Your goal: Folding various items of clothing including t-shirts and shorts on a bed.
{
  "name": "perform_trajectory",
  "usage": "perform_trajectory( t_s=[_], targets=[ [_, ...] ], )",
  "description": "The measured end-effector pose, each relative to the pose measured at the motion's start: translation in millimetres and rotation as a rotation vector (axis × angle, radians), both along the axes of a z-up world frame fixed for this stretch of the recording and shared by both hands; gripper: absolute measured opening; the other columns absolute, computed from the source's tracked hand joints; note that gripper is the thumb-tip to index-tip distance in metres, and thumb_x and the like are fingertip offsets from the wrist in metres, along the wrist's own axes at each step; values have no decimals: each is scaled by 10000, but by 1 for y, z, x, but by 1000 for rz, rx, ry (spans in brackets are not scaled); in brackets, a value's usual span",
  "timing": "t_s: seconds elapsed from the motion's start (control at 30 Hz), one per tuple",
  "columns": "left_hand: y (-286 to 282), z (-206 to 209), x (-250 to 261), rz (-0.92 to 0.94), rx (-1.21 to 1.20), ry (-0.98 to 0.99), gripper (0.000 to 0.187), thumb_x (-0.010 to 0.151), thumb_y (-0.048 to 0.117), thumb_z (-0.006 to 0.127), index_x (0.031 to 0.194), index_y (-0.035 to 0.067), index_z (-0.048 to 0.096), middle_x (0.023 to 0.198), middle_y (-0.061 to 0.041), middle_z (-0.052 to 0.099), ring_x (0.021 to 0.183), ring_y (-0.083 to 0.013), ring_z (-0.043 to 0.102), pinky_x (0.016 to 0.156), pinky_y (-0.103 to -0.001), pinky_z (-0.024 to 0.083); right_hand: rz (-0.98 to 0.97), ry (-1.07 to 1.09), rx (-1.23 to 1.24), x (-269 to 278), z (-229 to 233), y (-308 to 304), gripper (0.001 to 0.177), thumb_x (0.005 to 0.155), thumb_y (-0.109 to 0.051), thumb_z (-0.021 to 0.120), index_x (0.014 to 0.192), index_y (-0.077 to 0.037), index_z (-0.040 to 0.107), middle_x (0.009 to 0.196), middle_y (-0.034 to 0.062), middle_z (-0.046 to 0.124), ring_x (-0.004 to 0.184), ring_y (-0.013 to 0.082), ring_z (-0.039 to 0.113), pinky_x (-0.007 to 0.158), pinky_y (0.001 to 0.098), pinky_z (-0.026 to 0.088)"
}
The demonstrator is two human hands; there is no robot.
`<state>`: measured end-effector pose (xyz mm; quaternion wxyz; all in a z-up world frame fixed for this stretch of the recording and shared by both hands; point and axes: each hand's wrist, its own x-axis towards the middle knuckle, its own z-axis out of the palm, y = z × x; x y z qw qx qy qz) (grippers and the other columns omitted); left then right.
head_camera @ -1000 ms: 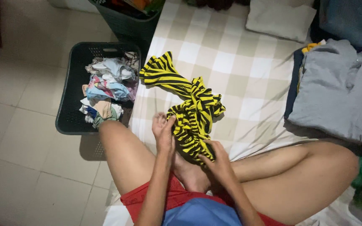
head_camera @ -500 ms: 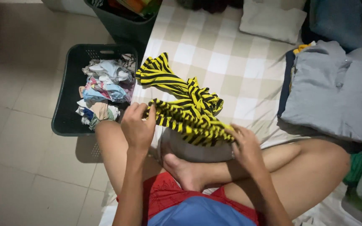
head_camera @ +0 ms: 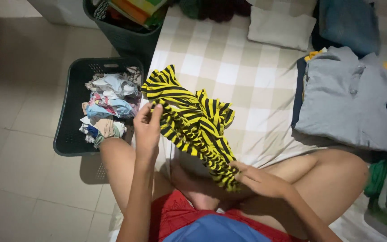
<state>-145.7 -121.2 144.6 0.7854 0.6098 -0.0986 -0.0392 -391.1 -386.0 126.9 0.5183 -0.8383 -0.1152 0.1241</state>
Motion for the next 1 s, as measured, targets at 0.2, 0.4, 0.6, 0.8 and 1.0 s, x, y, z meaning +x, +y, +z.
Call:
perform_trajectory(
  t_s=[0.2, 0.4, 0.6, 0.8, 1.0],
  targets=[
    [-4, 43, 2, -148, 66, -107, 124, 957, 97, 704, 1035, 62, 614, 928, 22, 639, 846, -62, 565, 753, -208, 476, -511, 89, -27, 27, -51, -24, 277, 1031, -237, 572, 982, 4, 698, 880, 83, 647, 816, 167, 571, 748, 310, 494],
    [-11, 93, 77, 45, 569, -468, 182, 801, -106, 611, 924, 27, 605, 860, -57, 624, 774, -143, 593, 674, -274, 502, -868, -345, -253, 86, 63, -114, 133, 947, -130, 656, 953, -2, 691, 930, 75, 648, 780, 157, 562, 686, 337, 477],
    [-87, 113, 215, -18, 669, -403, 177, 817, 49, 628, 985, 81, 673, 888, -126, 688, 785, -221, 663, 712, -343, 536, -810, -601, -614, 162, 94, -267, 223, 996, -59, 611, 789, 4, 555, 717, 82, 511, 693, 184, 482, 614, 373, 402],
    [-95, 164, 160, 435, 452, -865, 95, 970, 1, 685, 914, 0, 607, 896, -178, 594, 872, -263, 568, 847, -406, 486, -985, -898, -741, 86, 134, -257, 184, 1169, -110, 533, 1076, 41, 583, 1011, 159, 581, 915, 287, 570, 804, 409, 447],
    [-55, 68, 53, 289, 539, -1051, 294, 837, -57, 569, 1114, 35, 609, 1201, -177, 519, 1103, -331, 600, 938, -480, 537, -1059, -1021, -794, 27, 45, -120, 120, 1082, -59, 565, 1115, 48, 608, 1183, 220, 632, 1115, 405, 623, 976, 467, 483]
  ],
)
